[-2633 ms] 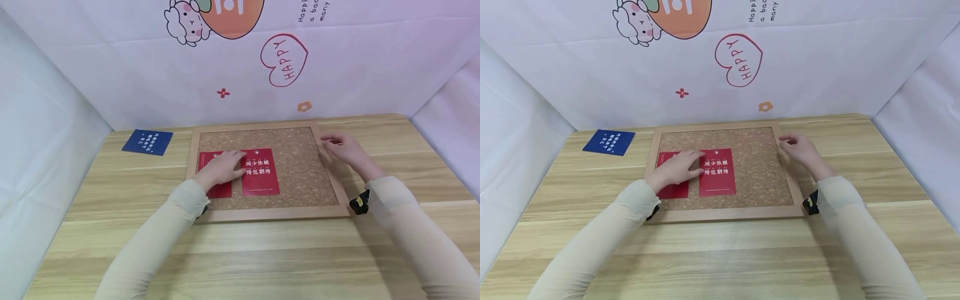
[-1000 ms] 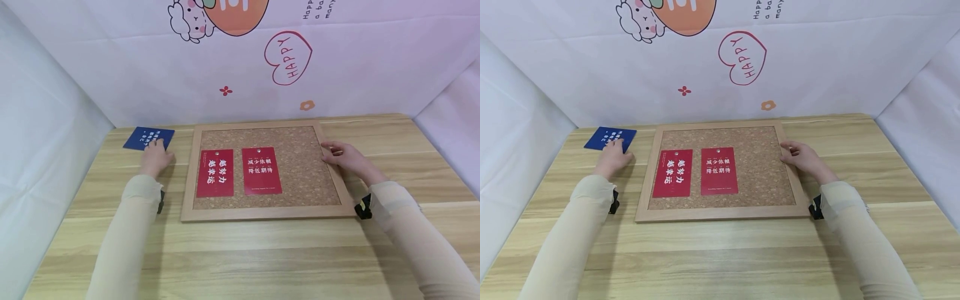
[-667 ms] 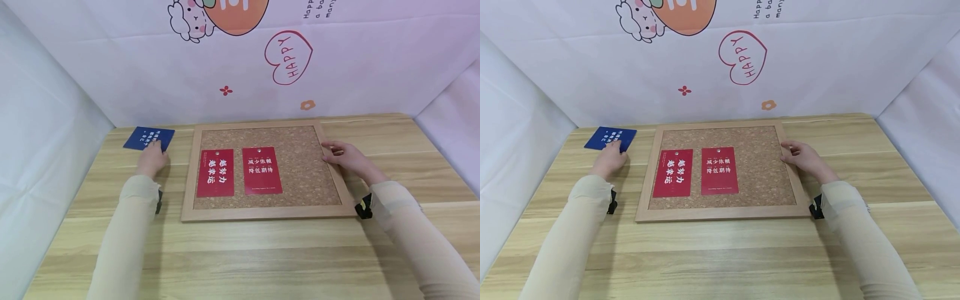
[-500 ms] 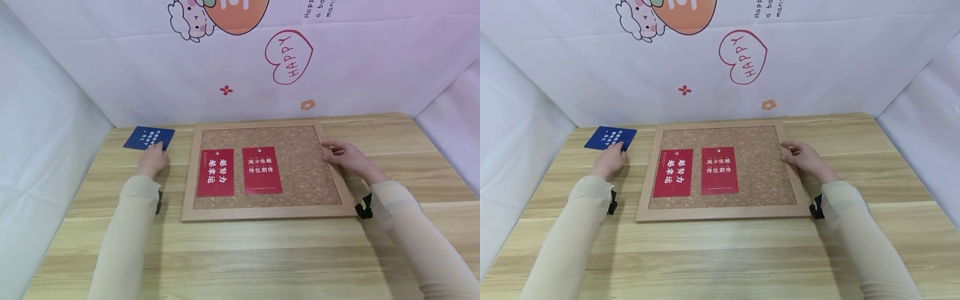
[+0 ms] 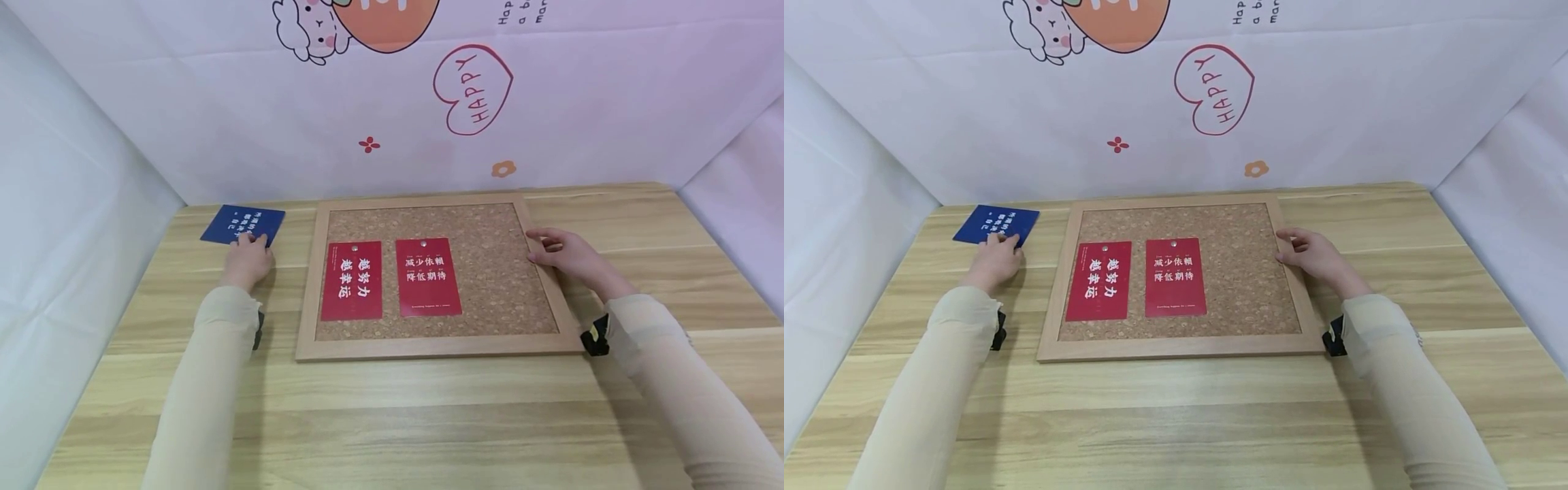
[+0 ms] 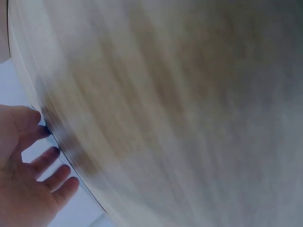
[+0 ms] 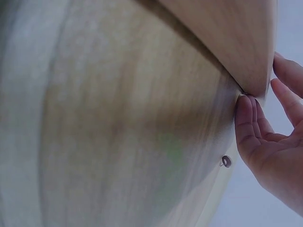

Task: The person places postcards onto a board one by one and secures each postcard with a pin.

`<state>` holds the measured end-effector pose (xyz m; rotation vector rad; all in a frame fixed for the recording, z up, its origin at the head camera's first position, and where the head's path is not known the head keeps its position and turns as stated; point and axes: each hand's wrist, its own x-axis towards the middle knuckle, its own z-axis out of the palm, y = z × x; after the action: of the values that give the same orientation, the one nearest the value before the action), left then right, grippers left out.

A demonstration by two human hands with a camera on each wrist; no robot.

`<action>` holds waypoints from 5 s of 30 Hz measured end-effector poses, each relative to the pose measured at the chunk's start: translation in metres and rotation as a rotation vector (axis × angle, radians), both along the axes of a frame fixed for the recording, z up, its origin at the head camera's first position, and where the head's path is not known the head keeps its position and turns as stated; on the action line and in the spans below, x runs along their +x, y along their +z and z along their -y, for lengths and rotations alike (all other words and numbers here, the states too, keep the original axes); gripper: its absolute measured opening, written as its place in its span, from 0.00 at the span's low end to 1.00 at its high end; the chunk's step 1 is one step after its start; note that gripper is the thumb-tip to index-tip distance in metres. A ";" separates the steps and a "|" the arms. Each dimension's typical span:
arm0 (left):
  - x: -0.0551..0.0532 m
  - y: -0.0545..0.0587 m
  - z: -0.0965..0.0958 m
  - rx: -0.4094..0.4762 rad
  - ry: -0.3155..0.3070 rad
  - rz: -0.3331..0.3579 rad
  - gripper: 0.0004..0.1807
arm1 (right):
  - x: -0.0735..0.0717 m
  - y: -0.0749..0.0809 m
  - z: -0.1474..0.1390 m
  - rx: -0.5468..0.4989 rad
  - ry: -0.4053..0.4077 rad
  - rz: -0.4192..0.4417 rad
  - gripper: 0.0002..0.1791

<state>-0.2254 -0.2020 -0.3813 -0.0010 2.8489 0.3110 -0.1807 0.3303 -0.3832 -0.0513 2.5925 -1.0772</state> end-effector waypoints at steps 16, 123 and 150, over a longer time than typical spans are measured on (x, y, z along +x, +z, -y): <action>0.001 0.002 -0.001 0.052 0.053 -0.056 0.30 | -0.001 0.001 -0.001 -0.015 0.007 0.015 0.35; 0.006 0.004 0.010 0.122 0.172 -0.123 0.29 | -0.001 -0.004 -0.002 -0.068 -0.017 0.033 0.35; -0.002 0.038 -0.042 0.483 0.166 -0.374 0.21 | 0.000 -0.001 -0.002 -0.058 -0.012 0.032 0.36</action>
<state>-0.2276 -0.1603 -0.3433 -0.0930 3.0544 1.1345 -0.1804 0.3320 -0.3844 -0.0320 2.5365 -1.1474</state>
